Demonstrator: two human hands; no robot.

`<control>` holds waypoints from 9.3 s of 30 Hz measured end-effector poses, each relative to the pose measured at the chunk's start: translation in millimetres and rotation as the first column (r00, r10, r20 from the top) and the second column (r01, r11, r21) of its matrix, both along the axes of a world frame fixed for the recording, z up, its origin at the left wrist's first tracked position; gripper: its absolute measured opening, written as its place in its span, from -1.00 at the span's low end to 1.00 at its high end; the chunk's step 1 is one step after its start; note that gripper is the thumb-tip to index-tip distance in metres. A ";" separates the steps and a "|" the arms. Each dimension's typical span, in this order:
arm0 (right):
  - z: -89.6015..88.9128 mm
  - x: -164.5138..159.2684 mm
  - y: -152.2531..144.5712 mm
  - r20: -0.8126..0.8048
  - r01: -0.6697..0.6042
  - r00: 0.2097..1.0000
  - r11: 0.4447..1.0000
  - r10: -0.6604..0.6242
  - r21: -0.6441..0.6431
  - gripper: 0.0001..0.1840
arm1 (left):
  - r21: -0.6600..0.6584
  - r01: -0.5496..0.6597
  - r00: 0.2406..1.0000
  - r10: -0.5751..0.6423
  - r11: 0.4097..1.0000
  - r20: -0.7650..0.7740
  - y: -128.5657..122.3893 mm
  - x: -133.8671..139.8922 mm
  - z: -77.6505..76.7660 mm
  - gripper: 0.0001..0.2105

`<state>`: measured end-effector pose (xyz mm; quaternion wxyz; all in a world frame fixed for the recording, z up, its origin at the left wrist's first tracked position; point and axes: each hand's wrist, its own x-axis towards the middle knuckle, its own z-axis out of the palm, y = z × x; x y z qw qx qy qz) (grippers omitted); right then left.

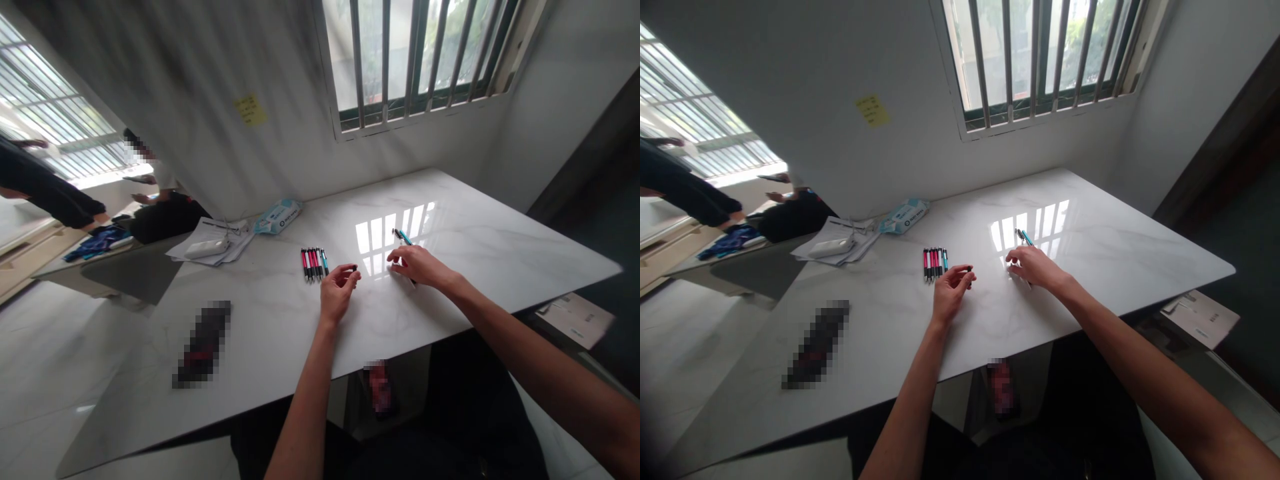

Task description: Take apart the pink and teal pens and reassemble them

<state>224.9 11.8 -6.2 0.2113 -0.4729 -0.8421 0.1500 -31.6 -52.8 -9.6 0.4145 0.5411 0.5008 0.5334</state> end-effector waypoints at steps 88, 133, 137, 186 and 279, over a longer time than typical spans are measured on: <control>-1.7 -62.2 -26.1 -0.414 -0.087 0.909 0.992 0.041 -0.093 -0.68 | 0.102 -0.008 0.973 0.031 0.995 -0.230 -3.1 -2.7 0.6 -0.80; 33.6 -47.4 -67.5 -0.208 -0.355 0.894 0.910 0.397 0.212 -0.14 | -0.251 0.270 0.921 -0.173 0.930 0.349 -11.8 1.4 13.4 -0.56; 34.3 -46.4 -66.6 -0.208 -0.324 0.907 0.921 0.368 0.216 -0.11 | -0.239 0.243 0.930 -0.155 0.940 0.333 -10.5 0.5 12.2 -0.57; 31.3 -55.7 -44.1 -0.713 -0.056 0.698 0.988 -0.064 -0.144 -0.75 | -0.108 0.228 0.955 -0.201 0.968 0.220 -6.6 3.7 8.3 -0.66; 5.2 -24.9 -23.0 -0.008 0.002 1.000 1.000 -0.001 0.030 -0.84 | -0.094 0.166 0.963 -0.141 0.982 0.230 -3.2 2.2 5.5 -0.67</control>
